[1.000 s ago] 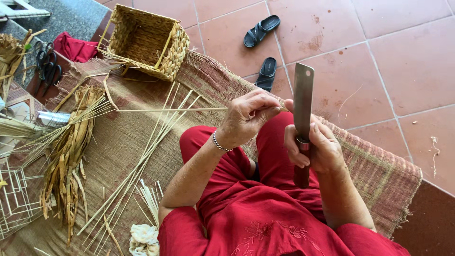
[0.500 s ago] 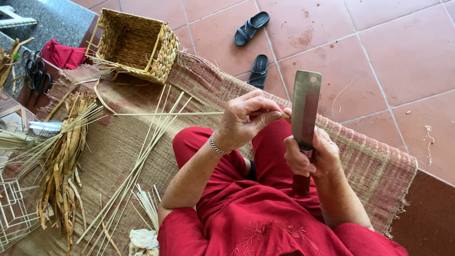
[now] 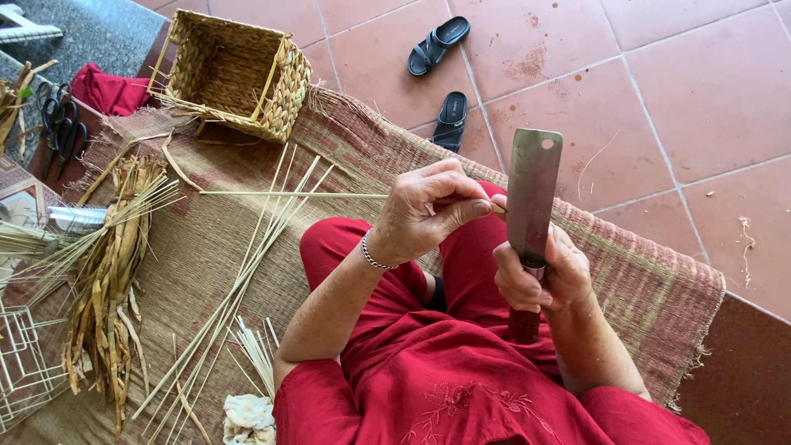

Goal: The person sits on a mat and uses a large knife to shave thin strips of bamboo. They hold the bamboo in one hand and the knife in the other, carefully scraping the surface to create fine strands.

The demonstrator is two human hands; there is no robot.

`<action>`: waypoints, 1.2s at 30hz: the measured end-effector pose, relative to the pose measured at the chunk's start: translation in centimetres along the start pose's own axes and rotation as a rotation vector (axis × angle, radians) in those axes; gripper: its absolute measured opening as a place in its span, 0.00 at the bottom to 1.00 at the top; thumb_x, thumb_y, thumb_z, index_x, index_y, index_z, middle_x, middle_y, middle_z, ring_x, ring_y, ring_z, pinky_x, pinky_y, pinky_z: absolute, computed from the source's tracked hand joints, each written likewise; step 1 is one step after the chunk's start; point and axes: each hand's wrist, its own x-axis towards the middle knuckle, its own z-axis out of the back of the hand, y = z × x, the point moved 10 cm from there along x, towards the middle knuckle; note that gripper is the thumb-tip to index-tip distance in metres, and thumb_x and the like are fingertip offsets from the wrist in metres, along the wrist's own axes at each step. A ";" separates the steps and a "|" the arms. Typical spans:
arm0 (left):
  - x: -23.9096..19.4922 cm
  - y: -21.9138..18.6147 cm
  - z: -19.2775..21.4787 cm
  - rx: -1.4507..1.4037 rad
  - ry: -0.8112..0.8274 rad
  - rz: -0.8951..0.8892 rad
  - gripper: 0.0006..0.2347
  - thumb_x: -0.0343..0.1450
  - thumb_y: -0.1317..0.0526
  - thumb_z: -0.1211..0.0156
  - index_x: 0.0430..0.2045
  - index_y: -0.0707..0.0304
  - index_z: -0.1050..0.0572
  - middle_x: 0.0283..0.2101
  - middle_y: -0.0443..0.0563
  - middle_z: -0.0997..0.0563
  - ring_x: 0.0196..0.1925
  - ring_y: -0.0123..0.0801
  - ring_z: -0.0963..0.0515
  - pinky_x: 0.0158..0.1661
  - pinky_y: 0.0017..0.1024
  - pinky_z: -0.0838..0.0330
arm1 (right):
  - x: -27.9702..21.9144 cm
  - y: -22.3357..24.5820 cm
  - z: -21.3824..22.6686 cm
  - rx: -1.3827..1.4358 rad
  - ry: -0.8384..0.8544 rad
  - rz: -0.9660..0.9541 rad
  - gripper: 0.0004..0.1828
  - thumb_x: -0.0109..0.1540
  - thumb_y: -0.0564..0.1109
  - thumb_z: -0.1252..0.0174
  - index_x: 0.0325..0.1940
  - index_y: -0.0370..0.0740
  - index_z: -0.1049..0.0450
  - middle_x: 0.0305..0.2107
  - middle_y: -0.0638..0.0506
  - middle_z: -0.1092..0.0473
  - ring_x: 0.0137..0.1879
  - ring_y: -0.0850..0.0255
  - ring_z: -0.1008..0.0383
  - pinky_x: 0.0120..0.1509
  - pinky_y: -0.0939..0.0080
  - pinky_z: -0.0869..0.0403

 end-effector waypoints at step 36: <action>-0.3 -1.4 0.7 0.016 0.110 -0.071 0.04 0.73 0.65 0.32 0.34 0.67 0.20 0.30 0.49 0.22 0.30 0.28 0.25 0.33 0.27 0.30 | 0.6 -1.1 -1.1 -0.199 -0.062 -0.020 0.36 0.73 0.59 0.51 0.80 0.41 0.48 0.17 0.52 0.42 0.17 0.68 0.47 0.19 0.67 0.42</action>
